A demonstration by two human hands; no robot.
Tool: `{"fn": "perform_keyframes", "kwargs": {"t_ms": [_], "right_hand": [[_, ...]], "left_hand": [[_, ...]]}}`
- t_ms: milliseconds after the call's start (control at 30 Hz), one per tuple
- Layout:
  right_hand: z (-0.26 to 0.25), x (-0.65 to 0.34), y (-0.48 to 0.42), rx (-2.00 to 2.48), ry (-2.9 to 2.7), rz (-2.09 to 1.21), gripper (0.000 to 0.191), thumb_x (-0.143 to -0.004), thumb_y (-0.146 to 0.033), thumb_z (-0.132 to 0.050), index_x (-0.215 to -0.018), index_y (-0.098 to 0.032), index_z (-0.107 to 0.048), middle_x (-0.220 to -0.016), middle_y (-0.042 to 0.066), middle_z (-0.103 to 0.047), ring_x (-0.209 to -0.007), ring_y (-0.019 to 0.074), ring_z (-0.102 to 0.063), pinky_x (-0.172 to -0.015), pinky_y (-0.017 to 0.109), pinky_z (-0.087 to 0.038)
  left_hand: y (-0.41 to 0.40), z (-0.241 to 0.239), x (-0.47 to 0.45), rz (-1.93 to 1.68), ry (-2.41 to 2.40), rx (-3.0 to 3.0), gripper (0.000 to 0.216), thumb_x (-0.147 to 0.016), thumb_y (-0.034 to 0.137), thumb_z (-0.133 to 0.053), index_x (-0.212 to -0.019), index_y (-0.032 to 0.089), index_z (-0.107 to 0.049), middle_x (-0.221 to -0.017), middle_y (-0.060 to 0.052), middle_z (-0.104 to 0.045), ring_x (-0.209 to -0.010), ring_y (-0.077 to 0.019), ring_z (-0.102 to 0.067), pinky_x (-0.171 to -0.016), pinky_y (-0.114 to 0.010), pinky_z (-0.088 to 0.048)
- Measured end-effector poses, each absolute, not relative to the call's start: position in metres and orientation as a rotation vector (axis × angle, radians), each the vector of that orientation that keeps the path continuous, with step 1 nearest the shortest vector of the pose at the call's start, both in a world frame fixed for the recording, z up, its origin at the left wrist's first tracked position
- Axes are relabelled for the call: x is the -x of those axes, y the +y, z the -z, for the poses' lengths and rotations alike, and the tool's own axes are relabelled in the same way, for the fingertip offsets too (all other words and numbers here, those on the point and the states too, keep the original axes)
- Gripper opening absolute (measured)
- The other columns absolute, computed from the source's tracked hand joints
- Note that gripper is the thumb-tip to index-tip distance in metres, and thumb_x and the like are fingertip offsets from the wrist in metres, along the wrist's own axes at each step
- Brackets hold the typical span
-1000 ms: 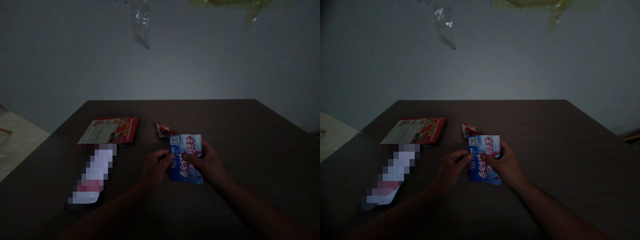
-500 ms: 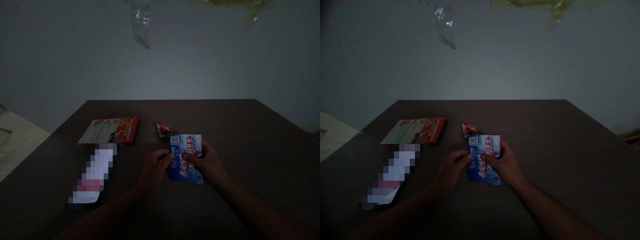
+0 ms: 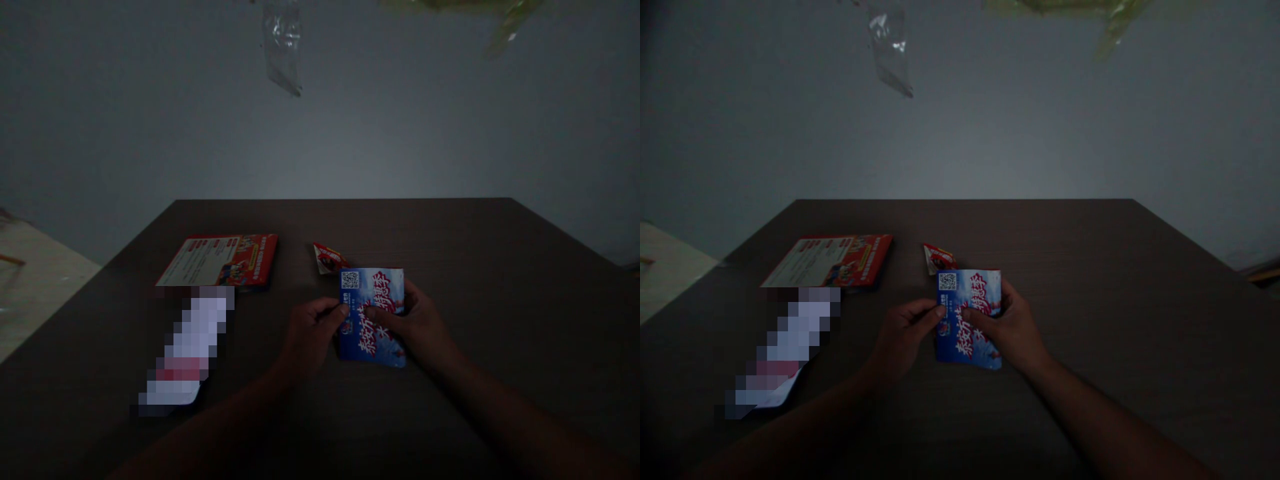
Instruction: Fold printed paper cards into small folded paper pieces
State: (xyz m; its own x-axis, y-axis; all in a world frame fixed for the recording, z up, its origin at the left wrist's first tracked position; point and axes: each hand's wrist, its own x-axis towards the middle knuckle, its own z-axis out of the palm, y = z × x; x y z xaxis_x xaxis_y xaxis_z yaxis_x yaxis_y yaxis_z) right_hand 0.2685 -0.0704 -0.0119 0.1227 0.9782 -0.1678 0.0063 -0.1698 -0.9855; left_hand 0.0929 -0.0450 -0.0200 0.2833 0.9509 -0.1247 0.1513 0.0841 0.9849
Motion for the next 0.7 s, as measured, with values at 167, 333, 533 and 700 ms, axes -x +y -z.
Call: {"fn": "perform_keyframes", "kwargs": {"t_ms": [167, 333, 533, 700], "right_hand": [[0.0146, -0.269, -0.0706, 1.404, -1.037, -1.239, 0.043, -0.062, -0.033, -0.079, -0.094, -0.018, -0.054, -0.075, 0.001, -0.066, -0.058, 0.0156, -0.062, -0.051, 0.029, -0.054], [0.0141, -0.2685, -0.0694, 1.396, -1.039, -1.228, 0.042, -0.063, -0.032, -0.078, -0.095, -0.019, -0.055, -0.074, 0.0, -0.066, -0.056, 0.0138, -0.061, -0.051, 0.028, -0.053], [0.0109, -0.2679, -0.0699, 1.409, -1.039, -1.228, 0.041, -0.062, -0.031, -0.078, -0.094, -0.019, -0.055, -0.073, 0.0, -0.067, -0.055, 0.0143, -0.061, -0.049, 0.027, -0.053], [0.0101, -0.2675, -0.0711, 1.409, -1.032, -1.217, 0.042, -0.061, -0.03, -0.079, -0.093, -0.018, -0.055, -0.073, -0.001, -0.066, -0.055, 0.0133, -0.061, -0.051, 0.027, -0.053]], "left_hand": [[-0.045, 0.0227, -0.0925, -0.864, 1.113, -1.346, 0.021, -0.079, 0.035, -0.06, -0.074, 0.015, -0.067, -0.063, 0.002, -0.059, -0.059, -0.0103, -0.051, -0.055, -0.02, -0.04], [-0.0451, 0.0217, -0.0926, -0.857, 1.105, -1.338, 0.021, -0.079, 0.035, -0.061, -0.077, 0.015, -0.069, -0.065, 0.001, -0.062, -0.06, -0.0106, -0.053, -0.056, -0.021, -0.041], [-0.0449, 0.0203, -0.0934, -0.86, 1.11, -1.317, 0.02, -0.078, 0.034, -0.062, -0.077, 0.016, -0.069, -0.067, 0.001, -0.065, -0.061, -0.0111, -0.055, -0.056, -0.02, -0.042], [-0.0446, 0.0219, -0.0927, -0.868, 1.117, -1.342, 0.022, -0.078, 0.035, -0.061, -0.074, 0.015, -0.068, -0.063, 0.001, -0.061, -0.058, -0.0102, -0.051, -0.054, -0.02, -0.04]]}}
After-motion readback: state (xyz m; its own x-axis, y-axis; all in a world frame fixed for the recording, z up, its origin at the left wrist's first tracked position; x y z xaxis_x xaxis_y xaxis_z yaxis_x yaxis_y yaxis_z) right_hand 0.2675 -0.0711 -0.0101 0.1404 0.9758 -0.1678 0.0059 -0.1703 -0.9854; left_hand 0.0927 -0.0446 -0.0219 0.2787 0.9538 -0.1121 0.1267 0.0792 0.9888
